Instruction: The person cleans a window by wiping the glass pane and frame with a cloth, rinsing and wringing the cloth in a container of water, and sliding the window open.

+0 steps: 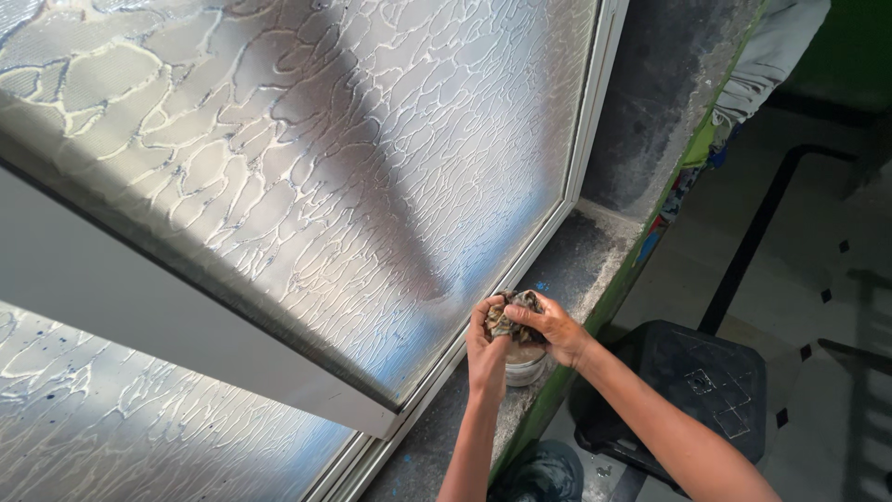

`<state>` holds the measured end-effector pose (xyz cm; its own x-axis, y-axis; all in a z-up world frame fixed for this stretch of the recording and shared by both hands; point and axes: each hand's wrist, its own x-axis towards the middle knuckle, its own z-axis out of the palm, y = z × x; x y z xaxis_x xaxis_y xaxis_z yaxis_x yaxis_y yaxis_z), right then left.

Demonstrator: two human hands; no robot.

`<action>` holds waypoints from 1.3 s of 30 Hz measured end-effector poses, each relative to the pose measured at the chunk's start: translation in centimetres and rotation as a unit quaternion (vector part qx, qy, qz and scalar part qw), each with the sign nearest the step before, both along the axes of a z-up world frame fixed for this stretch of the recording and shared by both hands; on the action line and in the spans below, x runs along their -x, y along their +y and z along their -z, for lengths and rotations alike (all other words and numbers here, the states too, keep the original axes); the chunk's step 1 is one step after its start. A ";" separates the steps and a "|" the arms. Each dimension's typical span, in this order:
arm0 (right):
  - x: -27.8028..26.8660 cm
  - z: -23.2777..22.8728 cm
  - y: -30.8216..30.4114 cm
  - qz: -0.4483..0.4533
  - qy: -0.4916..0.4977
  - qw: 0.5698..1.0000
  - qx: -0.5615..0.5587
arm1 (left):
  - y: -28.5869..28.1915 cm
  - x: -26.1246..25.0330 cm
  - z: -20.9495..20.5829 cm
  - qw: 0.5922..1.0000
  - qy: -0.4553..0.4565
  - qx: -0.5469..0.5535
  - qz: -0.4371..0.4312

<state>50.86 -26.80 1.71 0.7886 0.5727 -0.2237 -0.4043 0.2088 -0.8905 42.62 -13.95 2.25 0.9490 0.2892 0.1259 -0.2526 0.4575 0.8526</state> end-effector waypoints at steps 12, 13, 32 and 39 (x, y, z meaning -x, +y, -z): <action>0.8 0.3 1.4 0.068 -0.150 0.985 0.054 | 0.6 1.1 -0.4 0.855 0.021 -0.504 -0.120; 1.0 0.5 1.9 0.067 -0.151 0.985 0.055 | 0.5 1.1 -0.3 0.855 0.021 -0.504 -0.121; 3.6 -0.4 4.6 0.231 -0.494 0.777 0.316 | 1.3 0.5 0.2 0.884 0.067 -0.451 -0.101; 3.1 0.5 4.9 0.227 -0.480 0.779 0.333 | 1.8 0.4 1.0 0.889 0.118 -0.437 -0.074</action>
<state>47.72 -21.87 1.24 0.8627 0.1958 0.4662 0.4968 -0.5007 -0.7089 42.24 -12.20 1.22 0.9385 0.3025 0.1663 -0.0222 -0.4277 0.9036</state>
